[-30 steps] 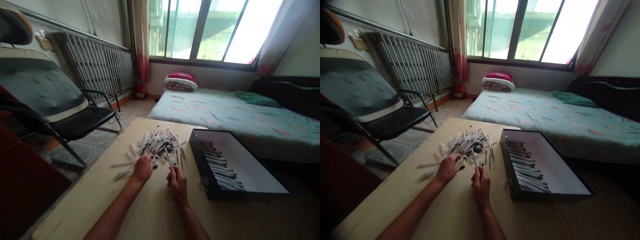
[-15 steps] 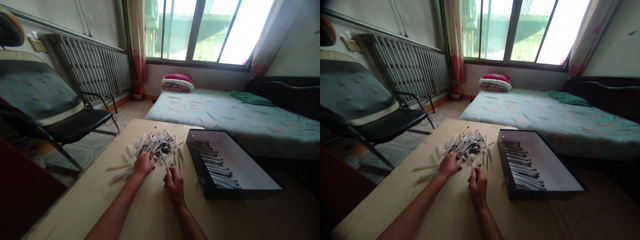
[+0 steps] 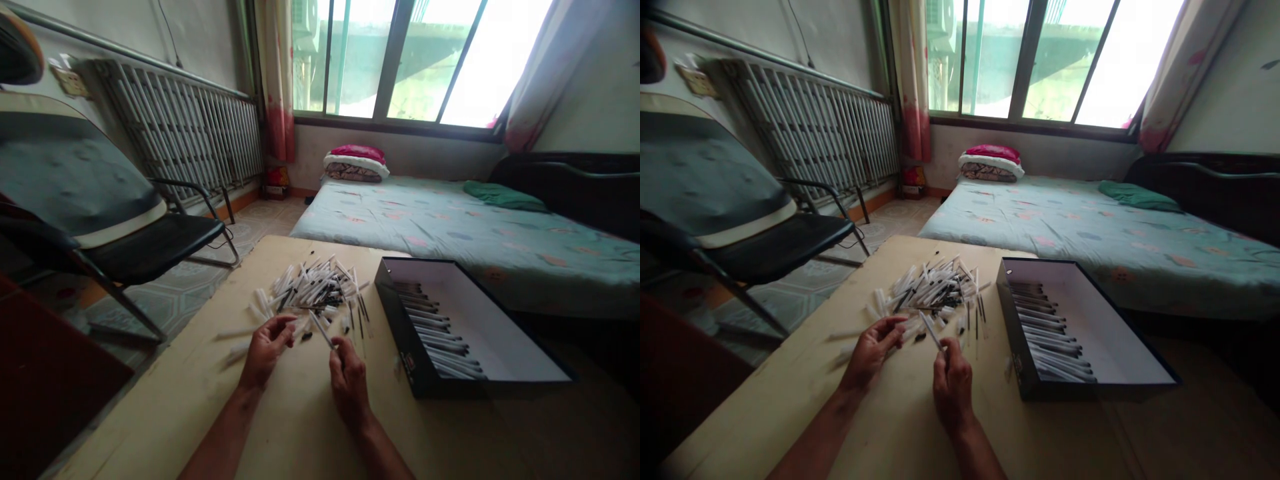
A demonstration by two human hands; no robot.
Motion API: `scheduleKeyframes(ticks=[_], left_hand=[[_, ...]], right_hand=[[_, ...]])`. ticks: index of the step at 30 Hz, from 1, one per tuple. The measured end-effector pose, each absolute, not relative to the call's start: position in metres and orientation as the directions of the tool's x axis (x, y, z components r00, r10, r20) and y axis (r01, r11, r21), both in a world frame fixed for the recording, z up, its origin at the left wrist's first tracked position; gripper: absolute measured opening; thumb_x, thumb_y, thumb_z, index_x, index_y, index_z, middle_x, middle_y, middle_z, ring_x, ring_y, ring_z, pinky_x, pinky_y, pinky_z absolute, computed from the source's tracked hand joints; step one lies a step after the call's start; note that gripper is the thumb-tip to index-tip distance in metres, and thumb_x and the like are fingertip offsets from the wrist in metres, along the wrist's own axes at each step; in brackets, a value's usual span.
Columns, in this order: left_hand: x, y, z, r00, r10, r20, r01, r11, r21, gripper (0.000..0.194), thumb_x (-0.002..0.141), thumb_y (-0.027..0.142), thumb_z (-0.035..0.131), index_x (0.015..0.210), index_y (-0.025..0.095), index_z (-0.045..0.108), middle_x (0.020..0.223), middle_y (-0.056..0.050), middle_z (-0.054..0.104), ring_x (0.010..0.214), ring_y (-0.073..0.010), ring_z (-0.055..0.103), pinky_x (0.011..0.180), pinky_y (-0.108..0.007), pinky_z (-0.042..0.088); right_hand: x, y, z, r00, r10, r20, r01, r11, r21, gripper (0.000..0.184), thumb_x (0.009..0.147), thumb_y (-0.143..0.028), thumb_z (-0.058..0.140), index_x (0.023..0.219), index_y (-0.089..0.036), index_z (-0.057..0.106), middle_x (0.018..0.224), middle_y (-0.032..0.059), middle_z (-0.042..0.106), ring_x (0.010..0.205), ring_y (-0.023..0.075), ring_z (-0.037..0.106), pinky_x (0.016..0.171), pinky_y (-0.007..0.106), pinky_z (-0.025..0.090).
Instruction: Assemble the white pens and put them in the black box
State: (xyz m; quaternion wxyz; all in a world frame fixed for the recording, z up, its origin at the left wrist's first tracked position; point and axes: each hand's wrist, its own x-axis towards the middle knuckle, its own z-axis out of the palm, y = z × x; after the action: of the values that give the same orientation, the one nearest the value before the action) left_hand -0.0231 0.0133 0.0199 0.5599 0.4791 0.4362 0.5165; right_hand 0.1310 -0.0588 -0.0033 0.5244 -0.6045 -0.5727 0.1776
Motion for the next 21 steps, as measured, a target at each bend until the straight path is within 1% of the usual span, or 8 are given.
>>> scheduleKeyframes(ticks=[2, 4, 7, 11, 16, 21], left_hand=[[-0.0269, 0.0138, 0.0193, 0.114, 0.993, -0.017, -0.19, 0.039, 0.981, 0.027, 0.065, 0.03, 0.072, 0.086, 0.014, 0.066, 0.062, 0.003, 0.057, 0.052, -0.0069, 0.048, 0.052, -0.018, 0.04], [-0.0295, 0.0151, 0.0193, 0.122, 0.991, -0.057, -0.232, 0.085, 0.969, 0.027, 0.064, 0.029, 0.073, 0.085, 0.014, 0.067, 0.063, 0.003, 0.058, 0.052, -0.0056, 0.047, 0.051, -0.017, 0.039], [-0.0302, 0.016, 0.0208, 0.103, 0.989, -0.105, -0.318, 0.133, 0.939, 0.027, 0.064, 0.031, 0.073, 0.083, 0.014, 0.066, 0.065, 0.002, 0.059, 0.054, -0.0058, 0.05, 0.053, -0.017, 0.041], [-0.0277, 0.0153, 0.0231, 0.055, 0.989, -0.139, -0.405, 0.149, 0.902, 0.028, 0.063, 0.036, 0.073, 0.079, 0.015, 0.064, 0.068, 0.002, 0.061, 0.056, -0.007, 0.054, 0.054, -0.018, 0.043], [-0.0261, 0.0154, 0.0205, 0.074, 0.985, -0.157, -0.377, 0.174, 0.91, 0.027, 0.066, 0.038, 0.07, 0.077, 0.015, 0.062, 0.061, 0.003, 0.058, 0.054, -0.0069, 0.052, 0.053, -0.017, 0.041], [-0.0232, 0.0141, 0.0172, 0.117, 0.987, -0.111, -0.319, 0.144, 0.937, 0.026, 0.067, 0.037, 0.069, 0.078, 0.015, 0.062, 0.059, 0.002, 0.057, 0.053, -0.0082, 0.051, 0.051, -0.019, 0.04]], right_hand=[[0.1305, -0.0599, -0.0019, 0.265, 0.874, 0.407, 0.535, 0.217, -0.816, 0.022, 0.086, -0.026, 0.039, 0.092, -0.017, 0.058, 0.06, -0.0016, 0.054, 0.052, 0.012, 0.049, 0.053, 0.021, 0.036], [0.1293, -0.0607, -0.0011, 0.219, 0.884, 0.414, 0.558, 0.234, -0.796, 0.02, 0.086, -0.027, 0.042, 0.091, -0.017, 0.059, 0.058, -0.0023, 0.053, 0.05, 0.011, 0.049, 0.051, 0.02, 0.035], [0.1273, -0.0615, -0.0004, 0.167, 0.892, 0.421, 0.587, 0.253, -0.769, 0.019, 0.085, -0.028, 0.044, 0.088, -0.017, 0.059, 0.058, -0.0022, 0.054, 0.049, 0.0104, 0.05, 0.051, 0.019, 0.034], [0.1261, -0.0624, 0.0014, 0.139, 0.89, 0.435, 0.613, 0.268, -0.744, 0.019, 0.085, -0.027, 0.044, 0.086, -0.017, 0.059, 0.057, -0.002, 0.055, 0.048, 0.0097, 0.051, 0.051, 0.019, 0.035], [0.1255, -0.0636, 0.0036, 0.116, 0.895, 0.431, 0.631, 0.269, -0.728, 0.019, 0.084, -0.026, 0.044, 0.084, -0.017, 0.06, 0.056, -0.0028, 0.054, 0.046, 0.009, 0.05, 0.049, 0.018, 0.034], [0.1251, -0.0636, 0.0033, 0.099, 0.9, 0.425, 0.658, 0.261, -0.707, 0.02, 0.086, -0.026, 0.042, 0.086, -0.018, 0.059, 0.058, -0.0016, 0.056, 0.049, 0.0103, 0.052, 0.052, 0.019, 0.035]])
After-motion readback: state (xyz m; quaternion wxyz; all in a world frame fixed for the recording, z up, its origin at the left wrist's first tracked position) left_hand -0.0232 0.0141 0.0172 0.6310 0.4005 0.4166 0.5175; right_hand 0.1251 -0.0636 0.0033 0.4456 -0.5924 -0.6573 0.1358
